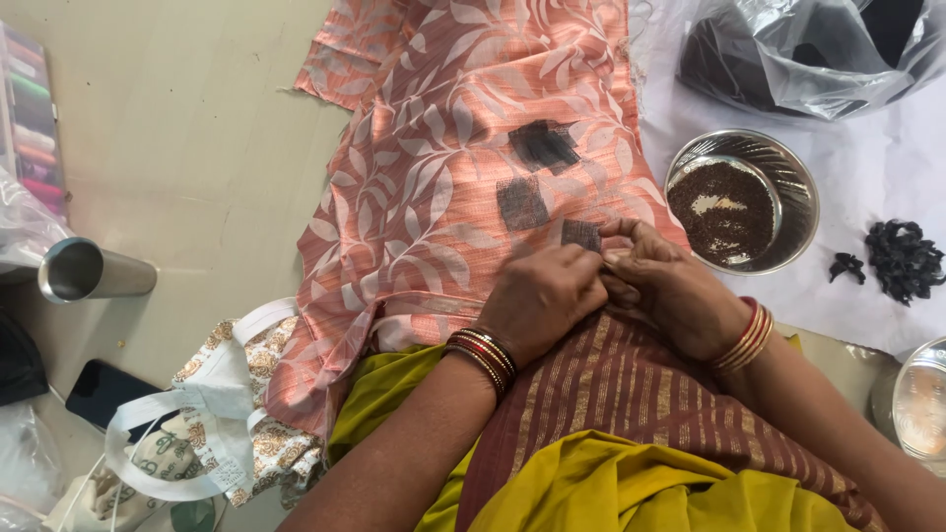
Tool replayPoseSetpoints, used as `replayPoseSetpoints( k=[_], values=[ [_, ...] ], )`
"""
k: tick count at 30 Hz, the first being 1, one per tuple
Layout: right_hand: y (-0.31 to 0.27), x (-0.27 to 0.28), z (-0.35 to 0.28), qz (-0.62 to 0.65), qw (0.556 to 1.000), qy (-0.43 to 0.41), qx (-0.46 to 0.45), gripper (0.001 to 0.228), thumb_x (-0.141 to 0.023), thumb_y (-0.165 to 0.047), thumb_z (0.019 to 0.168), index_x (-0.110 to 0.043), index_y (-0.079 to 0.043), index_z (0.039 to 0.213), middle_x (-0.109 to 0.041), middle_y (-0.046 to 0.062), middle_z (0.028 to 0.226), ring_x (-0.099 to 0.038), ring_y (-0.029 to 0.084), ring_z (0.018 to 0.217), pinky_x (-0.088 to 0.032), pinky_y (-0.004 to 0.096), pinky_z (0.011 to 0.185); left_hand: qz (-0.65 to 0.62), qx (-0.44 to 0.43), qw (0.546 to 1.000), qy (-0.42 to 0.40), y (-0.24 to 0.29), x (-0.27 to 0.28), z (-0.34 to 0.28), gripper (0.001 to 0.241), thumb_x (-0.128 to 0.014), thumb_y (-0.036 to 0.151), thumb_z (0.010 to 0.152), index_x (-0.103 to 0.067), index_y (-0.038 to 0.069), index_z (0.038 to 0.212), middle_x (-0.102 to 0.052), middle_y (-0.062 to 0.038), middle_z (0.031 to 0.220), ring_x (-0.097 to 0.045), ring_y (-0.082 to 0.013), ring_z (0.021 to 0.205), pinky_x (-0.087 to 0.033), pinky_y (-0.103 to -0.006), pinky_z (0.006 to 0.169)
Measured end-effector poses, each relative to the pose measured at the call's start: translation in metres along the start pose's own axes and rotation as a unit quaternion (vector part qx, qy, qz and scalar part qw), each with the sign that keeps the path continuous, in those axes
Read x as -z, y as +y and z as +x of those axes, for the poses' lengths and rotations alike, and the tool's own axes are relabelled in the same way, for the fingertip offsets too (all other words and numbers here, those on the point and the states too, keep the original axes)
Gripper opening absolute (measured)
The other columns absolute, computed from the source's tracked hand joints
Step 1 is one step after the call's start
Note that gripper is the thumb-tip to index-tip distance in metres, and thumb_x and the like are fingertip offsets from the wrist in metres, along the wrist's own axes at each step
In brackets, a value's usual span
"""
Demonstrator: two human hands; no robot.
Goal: The person applies small black patches and components onto a patterned piece of fabric manually.
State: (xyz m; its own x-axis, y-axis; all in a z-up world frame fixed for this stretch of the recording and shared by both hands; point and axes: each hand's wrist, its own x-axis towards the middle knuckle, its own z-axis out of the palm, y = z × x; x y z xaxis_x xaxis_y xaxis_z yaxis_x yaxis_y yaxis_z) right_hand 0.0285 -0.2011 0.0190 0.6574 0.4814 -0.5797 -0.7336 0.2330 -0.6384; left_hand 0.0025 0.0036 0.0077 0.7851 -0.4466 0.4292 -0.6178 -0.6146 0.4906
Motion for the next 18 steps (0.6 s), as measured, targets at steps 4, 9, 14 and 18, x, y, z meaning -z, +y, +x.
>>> replayPoseSetpoints(
  k=[4, 9, 14, 18],
  values=[
    [-0.002, -0.022, -0.015, -0.373, 0.907, 0.044, 0.192, 0.046, -0.054, -0.018, 0.103, -0.034, -0.009, 0.143, -0.059, 0.004, 0.09, -0.058, 0.012, 0.075, -0.048, 0.026, 0.065, -0.236, 0.219, 0.946, -0.022, -0.015, -0.006, -0.001, 0.025, -0.063, 0.025, 0.097, -0.07, 0.006, 0.083, -0.066, -0.005, 0.073, -0.062, -0.0159, 0.065, -0.052, -0.033, 0.061],
    [-0.01, -0.026, -0.017, -0.776, 0.516, 0.073, 0.355, 0.049, -0.066, -0.022, 0.089, -0.047, -0.013, 0.133, -0.07, 0.012, 0.111, -0.063, 0.03, 0.109, -0.049, 0.043, 0.095, -0.427, 0.351, 0.825, -0.115, -0.024, -0.008, -0.003, 0.038, -0.055, 0.03, 0.101, -0.066, 0.005, 0.074, -0.062, -0.002, 0.063, -0.057, -0.0087, 0.051, -0.047, -0.0254, 0.047],
    [-0.01, -0.033, -0.016, -0.81, 0.482, -0.01, 0.334, 0.063, -0.072, -0.013, 0.079, -0.046, -0.008, 0.136, -0.071, 0.011, 0.113, -0.065, 0.029, 0.104, -0.041, 0.053, 0.102, -0.551, 0.361, 0.741, -0.131, -0.025, -0.015, -0.006, 0.035, -0.059, 0.034, 0.104, -0.067, 0.006, 0.084, -0.058, -0.001, 0.067, -0.053, -0.0105, 0.055, -0.043, -0.0274, 0.048],
    [0.012, -0.006, -0.001, -0.713, 0.586, 0.08, 0.376, 0.063, -0.069, -0.013, 0.084, -0.044, -0.007, 0.142, -0.07, 0.004, 0.105, -0.068, 0.022, 0.098, -0.048, 0.044, 0.099, -0.35, 0.156, 0.923, -0.013, -0.014, -0.005, -0.007, 0.021, -0.066, 0.026, 0.097, -0.073, 0.007, 0.094, -0.072, -0.004, 0.08, -0.072, -0.0159, 0.07, -0.058, -0.0329, 0.066]
  ],
)
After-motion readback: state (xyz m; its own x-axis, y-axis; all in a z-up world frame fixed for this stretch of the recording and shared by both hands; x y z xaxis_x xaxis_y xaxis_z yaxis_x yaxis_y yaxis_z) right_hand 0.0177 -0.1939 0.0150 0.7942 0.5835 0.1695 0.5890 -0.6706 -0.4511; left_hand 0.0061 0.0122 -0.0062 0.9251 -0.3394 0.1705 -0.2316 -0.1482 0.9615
